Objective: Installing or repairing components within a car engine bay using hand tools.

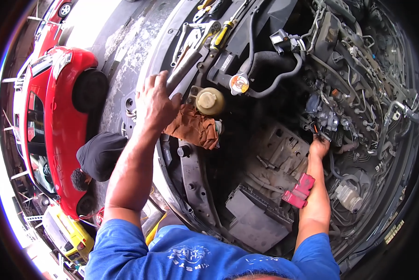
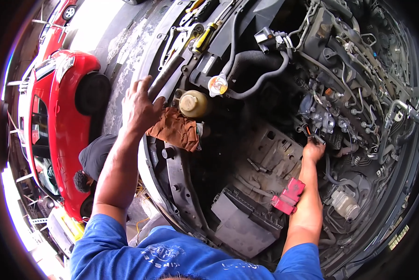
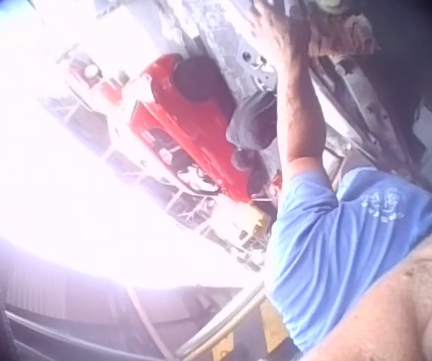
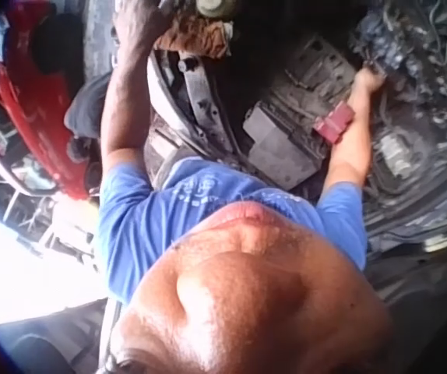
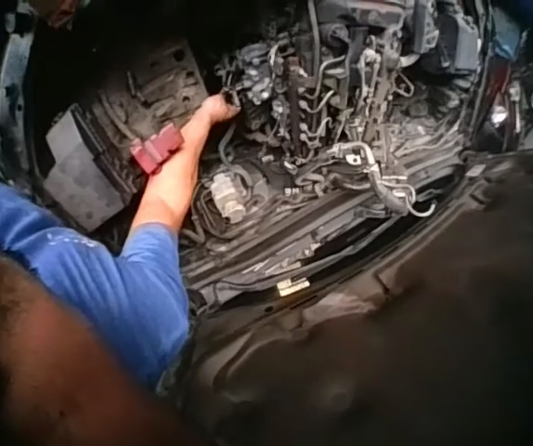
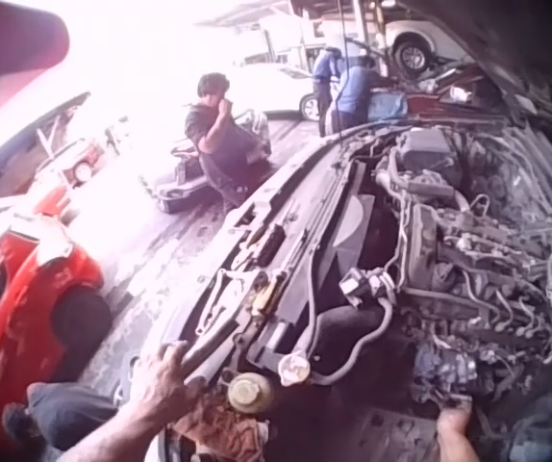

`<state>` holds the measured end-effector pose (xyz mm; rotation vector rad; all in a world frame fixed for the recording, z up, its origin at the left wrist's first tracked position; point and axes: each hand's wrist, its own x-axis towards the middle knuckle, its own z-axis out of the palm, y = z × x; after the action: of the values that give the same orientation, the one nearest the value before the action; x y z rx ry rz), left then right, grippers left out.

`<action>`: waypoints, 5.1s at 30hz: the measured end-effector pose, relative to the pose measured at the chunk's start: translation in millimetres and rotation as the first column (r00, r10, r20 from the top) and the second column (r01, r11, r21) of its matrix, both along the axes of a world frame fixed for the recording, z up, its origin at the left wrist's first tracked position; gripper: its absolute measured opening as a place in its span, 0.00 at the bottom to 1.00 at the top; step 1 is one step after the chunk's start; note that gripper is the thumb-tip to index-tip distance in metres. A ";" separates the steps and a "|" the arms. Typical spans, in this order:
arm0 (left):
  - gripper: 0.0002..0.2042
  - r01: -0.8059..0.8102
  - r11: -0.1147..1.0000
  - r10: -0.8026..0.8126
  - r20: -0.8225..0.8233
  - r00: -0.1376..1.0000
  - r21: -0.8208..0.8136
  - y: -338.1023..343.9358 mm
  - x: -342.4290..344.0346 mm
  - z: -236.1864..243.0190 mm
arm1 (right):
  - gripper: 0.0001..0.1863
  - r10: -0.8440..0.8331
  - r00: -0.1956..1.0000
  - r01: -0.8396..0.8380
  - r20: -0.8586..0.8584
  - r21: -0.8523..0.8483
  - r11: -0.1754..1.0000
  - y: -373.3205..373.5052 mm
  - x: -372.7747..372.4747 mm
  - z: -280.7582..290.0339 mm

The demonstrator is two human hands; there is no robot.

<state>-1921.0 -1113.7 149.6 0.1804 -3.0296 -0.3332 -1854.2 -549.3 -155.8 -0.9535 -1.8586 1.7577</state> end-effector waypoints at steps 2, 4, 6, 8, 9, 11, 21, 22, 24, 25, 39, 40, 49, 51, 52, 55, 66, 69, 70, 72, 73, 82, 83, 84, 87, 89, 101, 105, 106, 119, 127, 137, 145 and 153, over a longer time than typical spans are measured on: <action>0.21 0.014 0.999 -0.016 0.090 0.996 0.030 -20.3 1.1 -8.2 | 0.15 0.022 0.998 -0.021 0.066 -0.012 1.000 -16.4 0.7 -2.3; 0.21 -0.008 1.000 0.006 0.097 0.995 0.023 -41.0 12.5 -9.9 | 0.13 0.018 0.984 -0.017 0.180 -0.007 1.000 -53.1 -0.4 7.7; 0.20 -0.021 0.997 0.017 0.053 0.998 0.080 -43.4 20.2 -15.5 | 0.10 0.116 0.973 -0.125 0.199 0.036 0.991 -46.2 -2.0 26.0; 0.21 -0.025 0.995 0.020 0.060 0.998 0.097 -42.0 19.0 -21.8 | 0.05 0.155 0.954 -0.198 0.255 0.150 0.969 -36.7 -3.9 41.3; 0.21 -0.016 0.993 0.007 0.075 0.997 0.117 -41.9 17.1 -25.1 | 0.05 0.147 0.955 -0.197 0.258 0.180 0.964 -26.4 -1.8 55.9; 0.22 -0.021 0.994 0.011 0.095 0.995 0.104 -51.5 17.2 -15.0 | 0.08 0.338 0.803 -0.292 0.491 -0.170 0.941 -47.0 -1.4 97.0; 0.24 0.028 0.913 -0.083 0.119 0.989 0.407 -60.0 12.9 -3.2 | 0.10 0.592 0.784 -0.619 0.184 0.290 0.730 -202.7 -49.2 341.9; 0.24 -0.004 0.909 -0.075 0.174 0.982 0.416 -60.6 13.1 5.4 | 0.10 0.698 0.703 -0.710 0.139 0.192 0.677 -242.3 -58.0 349.0; 0.24 -0.005 0.893 -0.089 0.187 0.978 0.449 -65.3 16.0 5.1 | 0.13 0.818 0.574 -0.814 0.041 -0.076 0.575 -311.5 -79.1 339.6; 0.24 0.013 0.880 -0.104 0.165 0.981 0.475 -64.1 16.2 4.2 | 0.16 0.829 0.559 -0.820 0.025 -0.133 0.557 -341.2 -91.2 333.8; 0.26 0.126 0.753 -0.244 0.095 0.965 0.646 -93.8 79.8 35.2 | 0.14 0.497 0.848 -0.440 -0.182 -0.764 0.471 -479.8 -180.7 314.1; 0.27 0.141 0.737 -0.243 0.065 0.968 0.661 -99.1 89.2 41.4 | 0.15 0.491 0.856 -0.419 -0.164 -0.776 0.471 -485.7 -177.6 325.0; 0.28 0.195 0.696 -0.389 0.134 0.911 0.691 -100.6 129.2 55.4 | 0.17 0.260 0.904 -0.427 -0.339 -0.715 0.554 -398.6 -203.9 382.3; 0.28 0.107 0.758 -0.222 0.101 0.970 0.643 -106.7 124.3 37.4 | 0.17 0.292 0.894 -0.445 -0.340 -0.588 0.676 -402.0 -194.0 398.3; 0.28 0.071 0.802 -0.150 0.085 0.985 0.593 -105.8 110.2 27.8 | 0.17 0.321 0.885 -0.464 -0.337 -0.588 0.663 -400.7 -185.2 402.0; 0.27 -0.019 0.851 -0.040 0.100 0.994 0.524 -104.4 54.1 2.9 | 0.18 0.426 0.859 -0.510 -0.286 -0.557 0.655 -398.0 -154.9 396.3; 0.36 0.121 0.879 -0.174 0.074 0.982 0.461 -58.7 -22.3 9.3 | 0.10 0.634 0.748 -0.654 -0.197 -0.385 0.651 -406.6 -49.7 367.9; 0.39 0.539 0.791 -0.465 -0.287 0.837 0.289 -46.1 -6.1 30.7 | 0.11 0.680 0.707 -0.685 -0.195 -0.429 0.589 -408.5 -25.2 371.7; 0.37 0.647 0.704 -0.547 -0.358 0.757 0.293 -46.2 -0.8 28.8 | 0.11 0.719 0.665 -0.714 -0.202 -0.454 0.533 -412.5 -17.0 373.4; 0.28 0.808 0.478 -0.686 -0.428 0.589 0.344 -46.9 3.1 17.8 | 0.11 0.776 0.598 -0.746 -0.202 -0.494 0.446 -411.8 -5.5 367.2; 0.22 0.819 0.389 -0.679 -0.470 0.564 0.422 -45.4 5.9 12.0 | 0.11 0.767 0.614 -0.724 -0.188 -0.522 0.452 -408.2 4.2 368.8; 0.22 0.109 0.931 -0.115 -0.002 0.993 0.348 -103.5 -51.6 -38.8 | 0.14 0.464 0.861 -0.499 -0.209 -0.527 0.688 -293.7 27.0 387.8; 0.21 0.318 0.935 -0.319 -0.013 0.948 0.156 -100.2 -50.2 -33.3 | 0.12 0.411 0.891 -0.445 -0.192 -0.545 0.710 -274.1 29.4 383.0; 0.20 0.069 0.935 -0.126 0.143 0.982 0.348 -95.4 -53.1 -29.5 | 0.12 0.370 0.907 -0.417 -0.199 -0.534 0.735 -260.9 33.1 380.5; 0.21 0.043 0.965 -0.081 0.139 0.987 0.259 -89.4 -47.7 -39.8 | 0.09 0.255 0.942 -0.333 -0.218 -0.524 0.784 -215.8 41.6 369.7; 0.20 0.013 0.988 -0.037 0.158 0.987 0.155 -81.6 -48.0 -37.5 | 0.09 0.144 0.960 -0.259 -0.238 -0.571 0.779 -199.4 48.9 368.3; 0.39 -0.170 -0.118 -0.669 0.048 0.742 0.978 159.0 66.0 12.2 | 0.13 0.047 0.888 -0.365 -0.457 -0.640 0.676 -157.6 47.4 307.3; 0.13 -0.470 -0.225 -0.599 0.259 0.758 0.853 205.2 52.5 -2.8 | 0.18 0.178 0.898 -0.384 -0.403 -0.520 0.763 -134.4 50.8 294.9; 0.11 -0.472 -0.201 -0.600 0.273 0.752 0.858 212.2 46.7 -5.1 | 0.18 0.228 0.894 -0.406 -0.386 -0.481 0.777 -124.5 53.4 292.2; 0.09 0.625 0.305 -0.851 -0.089 0.518 0.719 282.1 25.0 -33.0 | 0.22 0.430 0.728 -0.659 0.534 0.370 0.655 -72.7 47.8 177.9; 0.08 0.647 0.371 -0.856 -0.026 0.517 0.666 315.6 16.3 -76.0 | 0.11 0.349 0.729 -0.662 0.589 0.477 0.579 -55.9 37.2 129.8; 0.09 0.699 0.348 -0.869 -0.065 0.491 0.625 329.3 2.9 -89.5 | 0.10 0.357 0.710 -0.679 0.607 0.455 0.577 -48.0 26.0 114.8; 0.08 0.746 0.370 -0.879 -0.053 0.475 0.554 347.1 10.0 -88.5 | 0.13 0.339 0.745 -0.637 0.574 0.462 0.617 -49.3 28.3 102.9; 0.14 0.837 0.339 -0.935 0.252 0.249 0.429 451.0 19.5 -28.5 | 0.26 0.340 0.909 -0.366 0.240 0.072 0.928 3.7 43.7 -24.0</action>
<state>-1901.4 -662.7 121.1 -1.8495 -3.0912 -0.7612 -1810.5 -545.6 -179.8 -0.8380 -2.3773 1.7727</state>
